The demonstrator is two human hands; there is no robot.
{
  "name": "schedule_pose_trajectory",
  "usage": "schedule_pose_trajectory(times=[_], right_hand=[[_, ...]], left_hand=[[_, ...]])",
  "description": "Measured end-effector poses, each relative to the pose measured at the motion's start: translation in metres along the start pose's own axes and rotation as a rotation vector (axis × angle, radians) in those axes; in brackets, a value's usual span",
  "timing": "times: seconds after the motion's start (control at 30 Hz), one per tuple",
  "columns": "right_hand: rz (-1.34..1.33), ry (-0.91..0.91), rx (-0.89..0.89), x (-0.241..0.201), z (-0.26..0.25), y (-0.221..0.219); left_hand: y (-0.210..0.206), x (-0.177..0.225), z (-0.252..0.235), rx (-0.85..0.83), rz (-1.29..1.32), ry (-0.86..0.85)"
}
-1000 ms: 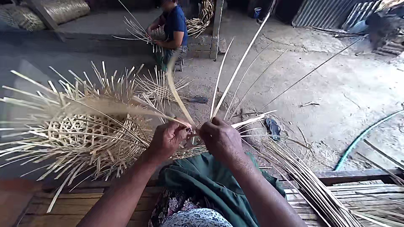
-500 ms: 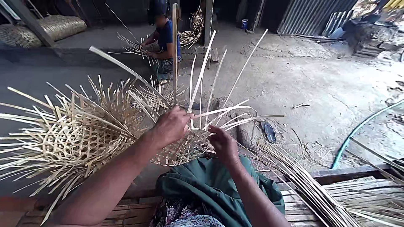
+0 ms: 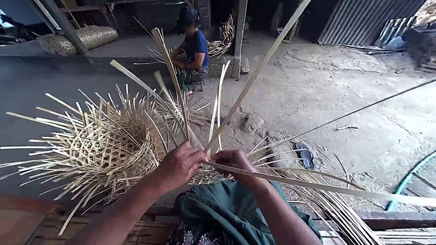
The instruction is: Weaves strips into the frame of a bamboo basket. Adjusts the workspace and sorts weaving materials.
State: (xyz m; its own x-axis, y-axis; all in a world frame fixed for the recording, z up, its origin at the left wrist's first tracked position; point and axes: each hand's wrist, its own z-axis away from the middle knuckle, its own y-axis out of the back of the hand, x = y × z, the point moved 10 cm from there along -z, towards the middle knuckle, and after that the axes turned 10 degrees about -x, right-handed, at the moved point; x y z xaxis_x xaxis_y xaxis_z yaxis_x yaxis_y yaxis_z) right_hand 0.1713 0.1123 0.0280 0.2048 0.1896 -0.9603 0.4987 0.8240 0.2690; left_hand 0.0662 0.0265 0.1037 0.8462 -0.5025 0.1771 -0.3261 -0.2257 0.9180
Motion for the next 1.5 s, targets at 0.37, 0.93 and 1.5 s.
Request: schedule_pose_trajectory(times=[0.37, 0.93, 1.5], right_hand=[[0.038, 0.001, -0.117, -0.005, -0.024, -0.016], [-0.394, -0.241, -0.138, 0.016, -0.028, -0.017], [-0.525, 0.130, 0.124, 0.009, -0.025, -0.003]], left_hand=[[-0.006, -0.012, 0.012, -0.001, 0.115, -0.005], [-0.007, -0.022, 0.013, 0.117, 0.264, -0.109], [-0.018, -0.037, 0.005, 0.136, -0.062, 0.143]])
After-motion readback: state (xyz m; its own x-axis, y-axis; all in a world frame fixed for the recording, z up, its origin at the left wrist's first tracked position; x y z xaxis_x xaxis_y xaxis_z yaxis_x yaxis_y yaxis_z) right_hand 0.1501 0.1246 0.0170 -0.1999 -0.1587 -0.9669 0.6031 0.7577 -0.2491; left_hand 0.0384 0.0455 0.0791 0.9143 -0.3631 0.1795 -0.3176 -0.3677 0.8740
